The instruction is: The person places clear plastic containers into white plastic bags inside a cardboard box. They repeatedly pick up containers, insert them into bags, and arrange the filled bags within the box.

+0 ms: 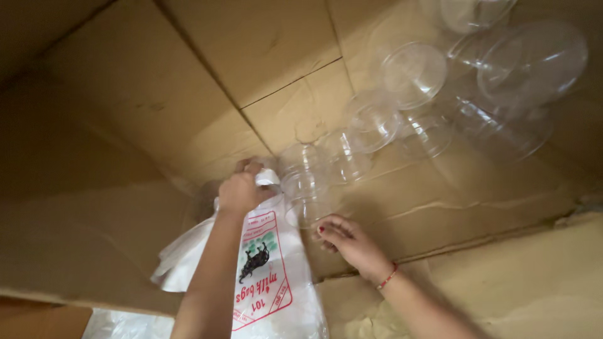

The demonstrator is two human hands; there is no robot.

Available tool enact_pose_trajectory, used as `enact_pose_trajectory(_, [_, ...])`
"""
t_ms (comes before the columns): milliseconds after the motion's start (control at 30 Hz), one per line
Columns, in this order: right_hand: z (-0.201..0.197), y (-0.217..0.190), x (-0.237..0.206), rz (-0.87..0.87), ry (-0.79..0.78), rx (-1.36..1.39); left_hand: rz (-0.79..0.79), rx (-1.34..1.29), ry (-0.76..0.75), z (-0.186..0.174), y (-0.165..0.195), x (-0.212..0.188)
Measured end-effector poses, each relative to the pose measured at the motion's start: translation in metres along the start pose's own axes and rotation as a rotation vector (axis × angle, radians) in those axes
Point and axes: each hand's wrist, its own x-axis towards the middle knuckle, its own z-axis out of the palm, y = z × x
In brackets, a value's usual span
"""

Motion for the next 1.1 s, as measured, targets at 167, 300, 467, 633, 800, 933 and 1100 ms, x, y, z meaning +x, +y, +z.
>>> enact_pose_trajectory(167, [0.001, 0.0, 0.0, -0.031, -0.023, 0.066, 0.067, 0.45, -0.365, -0.005, 0.014, 0.017])
enact_pose_trajectory(300, [0.002, -0.005, -0.003, -0.037, 0.025, 0.014, -0.01, 0.317, -0.321, -0.016, 0.015, 0.009])
enact_pose_trajectory(467, [0.004, -0.007, -0.005, -0.1, 0.134, -0.172, -0.139, 0.36, -0.377, -0.028, 0.007, -0.016])
enact_pose_trajectory(633, [0.007, -0.002, 0.0, -0.125, 0.14, -0.147, -0.044, 0.364, -0.296, -0.016, 0.0, -0.026])
enact_pose_trajectory(800, [0.0, 0.001, 0.0, -0.128, 0.219, -0.063, -0.035, 0.327, -0.329, -0.024, 0.007, -0.019])
enact_pose_trajectory(933, [-0.006, 0.01, 0.006, -0.18, 0.254, -0.205, -0.127, 0.352, -0.345, -0.037, 0.03, -0.03])
enact_pose_trajectory(1100, [-0.002, 0.024, 0.025, -0.283, 0.24, -0.283, -0.311, 0.23, -0.133, -0.065, 0.03, -0.077])
